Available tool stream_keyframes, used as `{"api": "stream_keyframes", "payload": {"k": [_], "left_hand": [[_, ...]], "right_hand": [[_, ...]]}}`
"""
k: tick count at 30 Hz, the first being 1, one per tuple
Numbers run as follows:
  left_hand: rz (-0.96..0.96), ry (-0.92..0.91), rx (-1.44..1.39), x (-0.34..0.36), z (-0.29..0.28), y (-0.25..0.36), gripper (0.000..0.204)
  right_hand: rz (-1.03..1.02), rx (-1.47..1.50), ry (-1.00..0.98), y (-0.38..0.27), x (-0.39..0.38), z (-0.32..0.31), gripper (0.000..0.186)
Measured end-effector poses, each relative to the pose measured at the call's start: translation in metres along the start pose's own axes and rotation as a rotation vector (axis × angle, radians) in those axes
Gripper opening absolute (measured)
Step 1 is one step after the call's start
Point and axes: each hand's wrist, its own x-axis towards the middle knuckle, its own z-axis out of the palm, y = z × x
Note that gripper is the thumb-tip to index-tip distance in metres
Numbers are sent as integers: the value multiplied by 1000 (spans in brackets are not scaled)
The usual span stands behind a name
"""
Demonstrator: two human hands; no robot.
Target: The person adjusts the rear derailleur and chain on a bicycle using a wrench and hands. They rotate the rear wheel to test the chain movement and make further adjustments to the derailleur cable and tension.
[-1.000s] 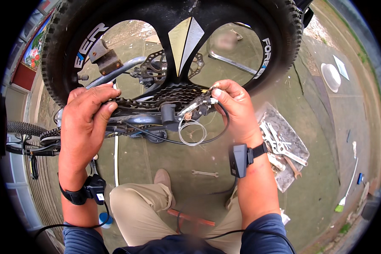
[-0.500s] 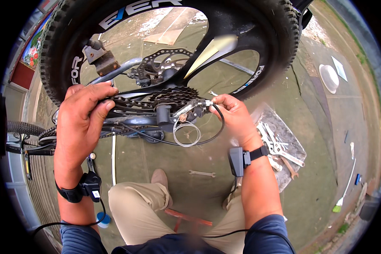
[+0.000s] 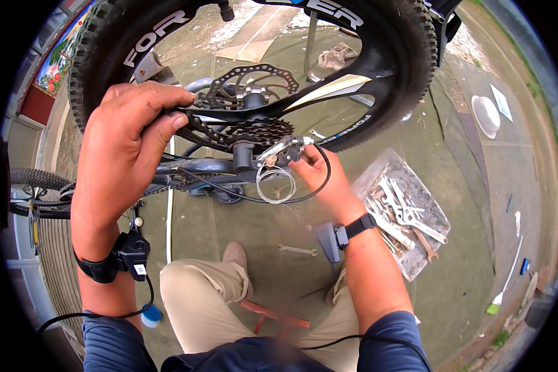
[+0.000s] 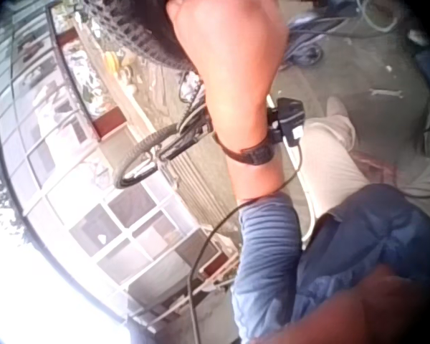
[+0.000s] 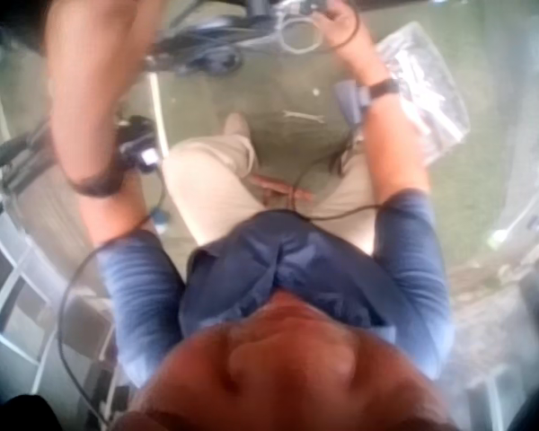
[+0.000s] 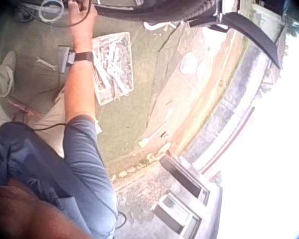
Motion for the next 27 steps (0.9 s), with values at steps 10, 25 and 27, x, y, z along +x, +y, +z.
{"api": "stream_keyframes", "payload": {"k": [10, 25, 27], "left_hand": [[127, 28, 7, 33, 7, 20, 16], [122, 157, 48, 30, 7, 27, 28], [117, 253, 101, 22, -6, 29, 33]], "right_hand": [[-109, 356, 68, -33, -16, -16, 26], [-102, 432, 137, -38, -18, -21, 23], [-120, 415, 149, -38, -21, -25, 22]]}}
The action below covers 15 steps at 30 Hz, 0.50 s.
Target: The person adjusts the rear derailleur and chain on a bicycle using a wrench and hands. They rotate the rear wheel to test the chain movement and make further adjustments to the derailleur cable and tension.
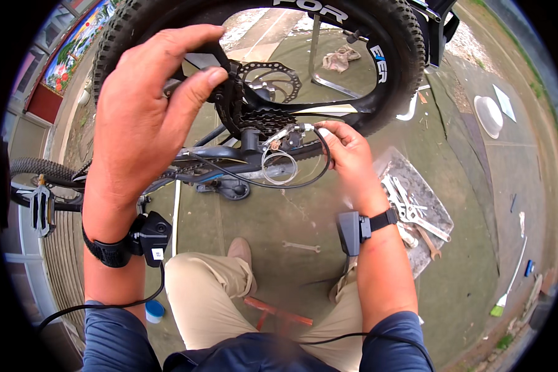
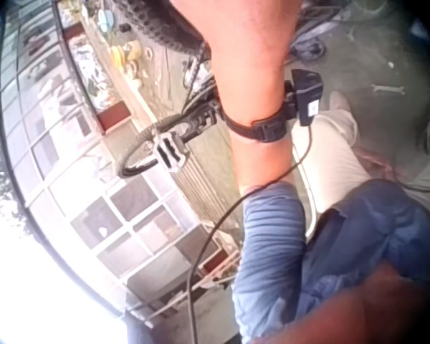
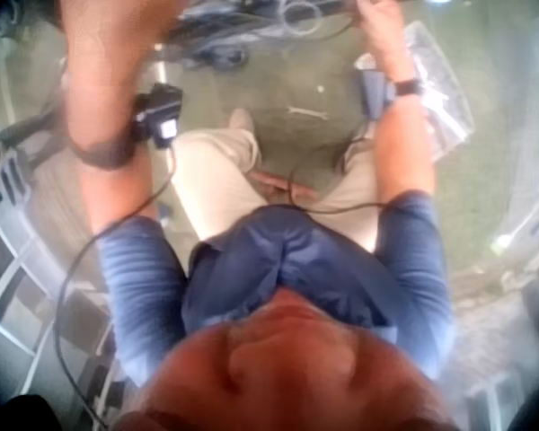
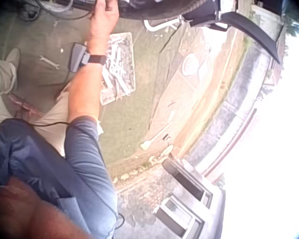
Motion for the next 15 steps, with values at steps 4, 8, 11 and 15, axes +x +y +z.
{"api": "stream_keyframes", "payload": {"k": [4, 8, 11, 15], "left_hand": [[-110, 177, -140, -31, -43, -11, 23], [-182, 234, 161, -85, -103, -35, 21], [-363, 81, 411, -117, -141, -38, 24], [-401, -155, 696, -154, -182, -47, 27]], "right_hand": [[-19, 2, 88, -14, -13, -5, 22], [-42, 13, 180, -20, -22, 0, 23], [-75, 42, 246, -27, -35, -3, 23], [-80, 31, 291, -38, -60, 6, 24]]}}
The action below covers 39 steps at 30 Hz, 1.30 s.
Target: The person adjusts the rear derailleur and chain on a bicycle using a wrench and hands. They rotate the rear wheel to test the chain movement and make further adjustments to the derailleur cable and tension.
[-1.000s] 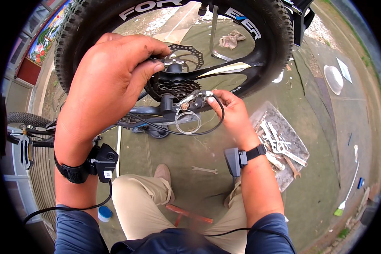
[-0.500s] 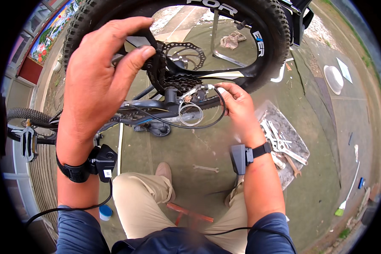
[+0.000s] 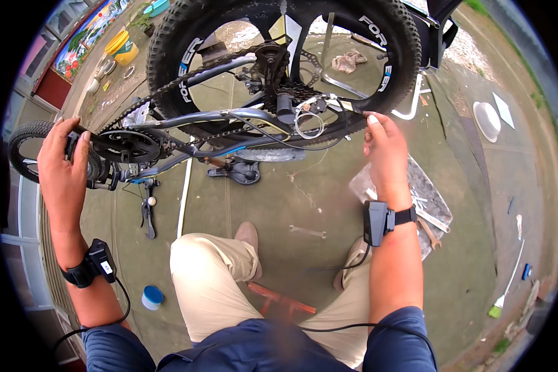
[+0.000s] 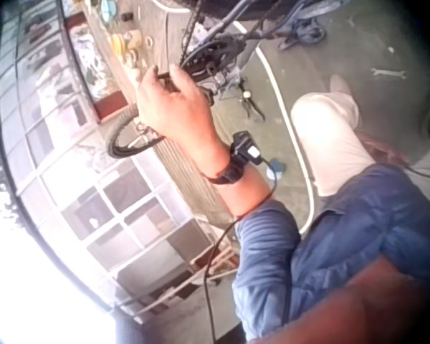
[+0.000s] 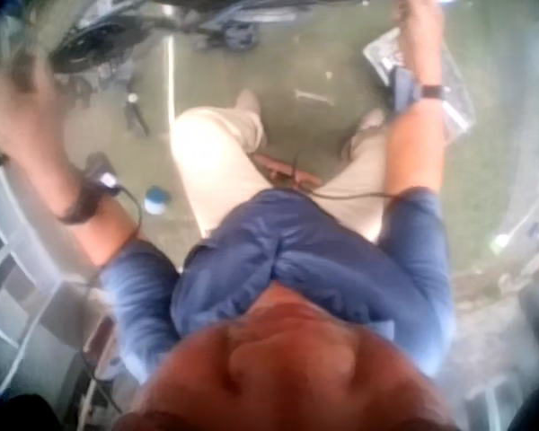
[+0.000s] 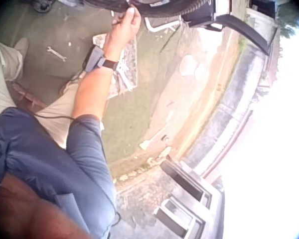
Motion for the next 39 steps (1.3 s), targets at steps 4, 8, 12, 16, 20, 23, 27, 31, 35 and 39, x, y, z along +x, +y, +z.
{"api": "stream_keyframes", "payload": {"k": [4, 8, 12, 16, 20, 23, 27, 31, 35, 39], "left_hand": [[-83, -65, -143, -16, -2, -21, 29], [-75, -36, -132, -26, 7, -41, 29], [-158, 0, -172, -48, 22, -79, 29], [-226, -27, -151, -81, 52, -124, 33], [-333, -95, -262, -129, 99, -158, 36], [-463, -173, -362, -162, 135, -162, 38], [-617, -289, -416, -196, 170, -137, 41], [-778, -384, -492, -219, 198, -110, 44], [-912, -506, -663, -221, 212, -59, 48], [-940, -517, -724, -231, 227, -41, 48]], "right_hand": [[0, 3, 47, 7, -29, -21, 25], [-2, 13, 47, 7, -52, -33, 24], [14, -7, 60, 13, -72, -47, 22], [45, -21, 102, 25, -77, -53, 20], [60, -53, 90, 32, -77, -50, 19], [74, -64, 101, 34, -78, -49, 18], [91, -59, 130, 36, -75, -45, 21], [108, -52, 129, 41, -71, -46, 19], [108, -36, 113, 43, -70, -52, 17], [116, -31, 65, 46, -69, -48, 17]]}}
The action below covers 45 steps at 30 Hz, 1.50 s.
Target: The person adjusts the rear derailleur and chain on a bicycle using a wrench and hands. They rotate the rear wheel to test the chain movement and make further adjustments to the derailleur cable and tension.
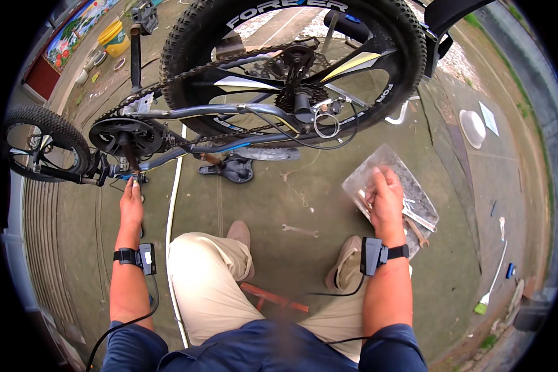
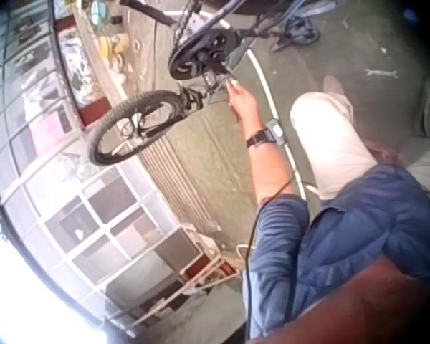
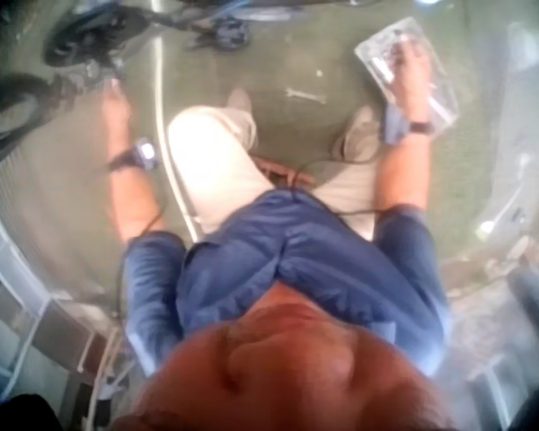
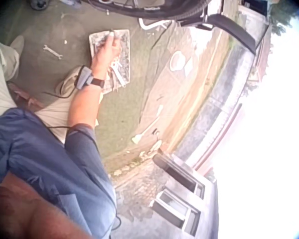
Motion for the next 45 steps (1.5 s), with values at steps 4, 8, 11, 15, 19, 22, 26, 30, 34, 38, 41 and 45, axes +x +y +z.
{"api": "stream_keyframes", "payload": {"k": [4, 8, 11, 15, 19, 22, 26, 30, 34, 38, 41, 45], "left_hand": [[19, -100, -91, -10, 24, 6, 52], [-103, -260, -275, -16, 38, 16, 52], [-238, -377, -403, -34, 43, 58, 45], [-201, -473, -393, -43, 44, 80, 44], [-182, -540, -421, -49, 43, 95, 44], [-178, -558, -411, -52, 42, 104, 44], [-181, -583, -459, -57, 41, 115, 44], [-162, -659, -468, -60, 39, 132, 51], [-125, -677, -498, -66, 36, 146, 51], [-100, -709, -612, -75, 31, 169, 50], [-59, -712, -681, -82, 22, 192, 50], [8, -697, -730, -86, 9, 212, 52]], "right_hand": [[11, 6, -14, -2, 0, 4, 19], [21, 17, -49, -5, -3, 10, 21], [16, 9, -42, -7, -4, 6, 23], [22, 19, -46, -10, -5, 10, 24], [7, 13, 7, -12, -6, 17, 20], [1, -9, -80, -12, -4, 8, 27], [2, -21, -64, -11, -4, 12, 27], [-8, -20, -72, -11, -5, 12, 27], [-12, -30, -85, -9, -3, 12, 26], [-2, -18, -65, -7, -3, 14, 25], [4, -17, -78, -7, -2, 14, 24], [14, 0, -94, -9, -2, 12, 24]]}}
